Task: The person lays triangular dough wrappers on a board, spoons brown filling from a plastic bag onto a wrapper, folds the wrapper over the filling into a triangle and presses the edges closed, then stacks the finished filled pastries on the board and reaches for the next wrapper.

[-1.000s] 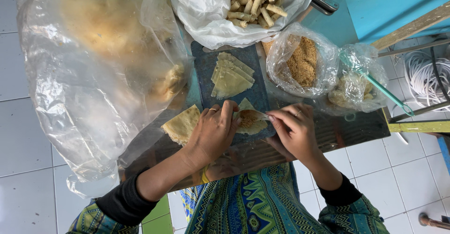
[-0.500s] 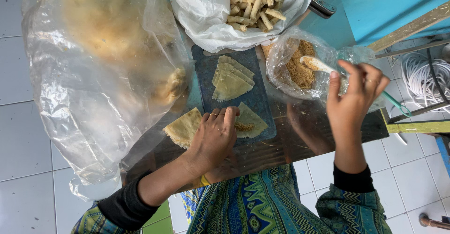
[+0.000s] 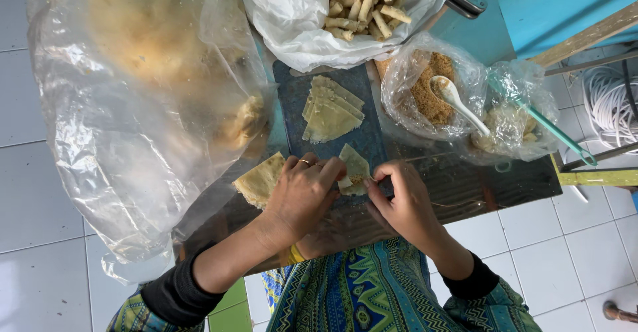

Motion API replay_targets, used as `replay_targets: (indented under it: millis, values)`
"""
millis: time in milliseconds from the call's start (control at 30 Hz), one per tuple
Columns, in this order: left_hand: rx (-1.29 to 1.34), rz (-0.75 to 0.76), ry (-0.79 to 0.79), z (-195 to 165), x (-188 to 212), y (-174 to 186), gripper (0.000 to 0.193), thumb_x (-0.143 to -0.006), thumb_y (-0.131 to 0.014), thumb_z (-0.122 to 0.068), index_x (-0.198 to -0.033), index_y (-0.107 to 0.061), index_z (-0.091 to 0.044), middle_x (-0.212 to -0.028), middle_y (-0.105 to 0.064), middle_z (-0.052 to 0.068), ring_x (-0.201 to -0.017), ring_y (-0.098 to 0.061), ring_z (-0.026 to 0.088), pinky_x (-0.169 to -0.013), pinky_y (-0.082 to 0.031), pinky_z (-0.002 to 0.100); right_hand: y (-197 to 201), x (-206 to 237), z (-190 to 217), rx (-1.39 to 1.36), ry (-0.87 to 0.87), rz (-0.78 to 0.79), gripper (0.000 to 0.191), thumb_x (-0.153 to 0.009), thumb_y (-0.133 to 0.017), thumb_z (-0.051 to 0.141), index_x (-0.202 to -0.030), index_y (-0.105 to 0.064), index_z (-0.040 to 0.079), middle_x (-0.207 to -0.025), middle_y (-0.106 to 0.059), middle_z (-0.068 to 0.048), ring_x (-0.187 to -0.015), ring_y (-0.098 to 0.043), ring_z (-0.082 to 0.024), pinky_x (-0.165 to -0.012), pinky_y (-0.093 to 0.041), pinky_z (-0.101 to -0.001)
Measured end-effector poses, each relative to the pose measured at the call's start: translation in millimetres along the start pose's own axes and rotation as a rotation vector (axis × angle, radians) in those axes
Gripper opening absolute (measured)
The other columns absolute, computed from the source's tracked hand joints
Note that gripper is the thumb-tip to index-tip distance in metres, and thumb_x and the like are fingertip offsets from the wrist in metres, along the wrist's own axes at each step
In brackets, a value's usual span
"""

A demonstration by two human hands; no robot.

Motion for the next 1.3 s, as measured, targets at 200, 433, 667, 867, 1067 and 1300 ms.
replay_targets:
  millis: [200, 433, 667, 867, 1067, 1300]
  values:
    - [-0.077, -0.079, -0.094, -0.1, 0.3, -3.1, 0.012, -0.082, -0.074, -0.012, -0.089, -0.064, -0.015, -0.091, -0.070, 0.002, -0.097, -0.063, 0.025, -0.088, -0.047, 0.042, -0.4, -0.4, 4.5, -0.137, 0.098, 0.130, 0.032, -0.090, -0.075, 0.004, -0.116, -0.058, 0.002, -0.109, -0.067, -0.013, -0.101, -0.067, -0.029, -0.085, -0.054, -0.0400]
    - [0.063, -0.089, 0.012, 2.3, -3.6, -10.8, 0.012, -0.092, -0.068, -0.010, -0.100, -0.059, -0.008, -0.091, -0.068, 0.008, -0.094, -0.067, 0.031, -0.088, -0.050, 0.045, -4.1, -11.7, -1.4, -0.098, 0.053, 0.185, 0.025, -0.094, -0.072, 0.003, -0.115, -0.058, 0.004, -0.106, -0.067, -0.011, -0.099, -0.068, -0.028, -0.084, -0.054, -0.0394]
    - [0.107, -0.155, 0.053, 8.4, -7.4, -17.6, 0.011, -0.090, -0.069, -0.011, -0.098, -0.063, -0.008, -0.093, -0.067, 0.010, -0.086, -0.068, 0.031, -0.081, -0.053, 0.043, -7.2, -32.8, -15.2, -0.136, -0.097, 0.301, 0.020, -0.089, -0.075, 0.006, -0.100, -0.059, 0.001, -0.097, -0.060, -0.012, -0.091, -0.066, -0.026, -0.077, -0.053, -0.0370]
    - [-0.048, -0.176, -0.072, 9.8, -1.8, -15.0, 0.012, -0.083, -0.073, -0.017, -0.092, -0.069, -0.010, -0.094, -0.068, 0.006, -0.094, -0.066, 0.029, -0.083, -0.050, 0.041, -0.5, -21.3, -8.0, 0.046, 0.263, 0.149, 0.022, -0.087, -0.076, 0.005, -0.104, -0.064, 0.000, -0.103, -0.062, -0.011, -0.096, -0.063, -0.029, -0.083, -0.053, -0.0414]
    - [-0.076, -0.245, -0.023, 4.2, -8.5, -11.2, 0.009, -0.087, -0.075, -0.022, -0.088, -0.073, -0.013, -0.093, -0.068, 0.002, -0.096, -0.062, 0.025, -0.083, -0.047, 0.042, -6.6, -21.3, -16.3, -0.013, 0.092, 0.141, 0.014, -0.089, -0.074, -0.001, -0.101, -0.066, 0.002, -0.100, -0.063, -0.010, -0.093, -0.064, -0.027, -0.079, -0.053, -0.0381]
    - [0.088, -0.216, 0.234, 6.9, -16.4, -4.5, 0.018, -0.075, -0.081, -0.028, -0.078, -0.071, -0.014, -0.088, -0.070, 0.002, -0.096, -0.063, 0.029, -0.083, -0.044, 0.045, -8.7, -28.0, -21.5, -0.082, 0.065, 0.127, 0.019, -0.089, -0.076, -0.002, -0.104, -0.063, -0.002, -0.099, -0.062, -0.011, -0.091, -0.064, -0.030, -0.080, -0.051, -0.0412]
Point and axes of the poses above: each hand's wrist, its own x-axis away from the middle knuckle, its own y-axis out of the back of the hand, z = x × y, the point moved 1 cm from there along -x, towards the middle knuckle
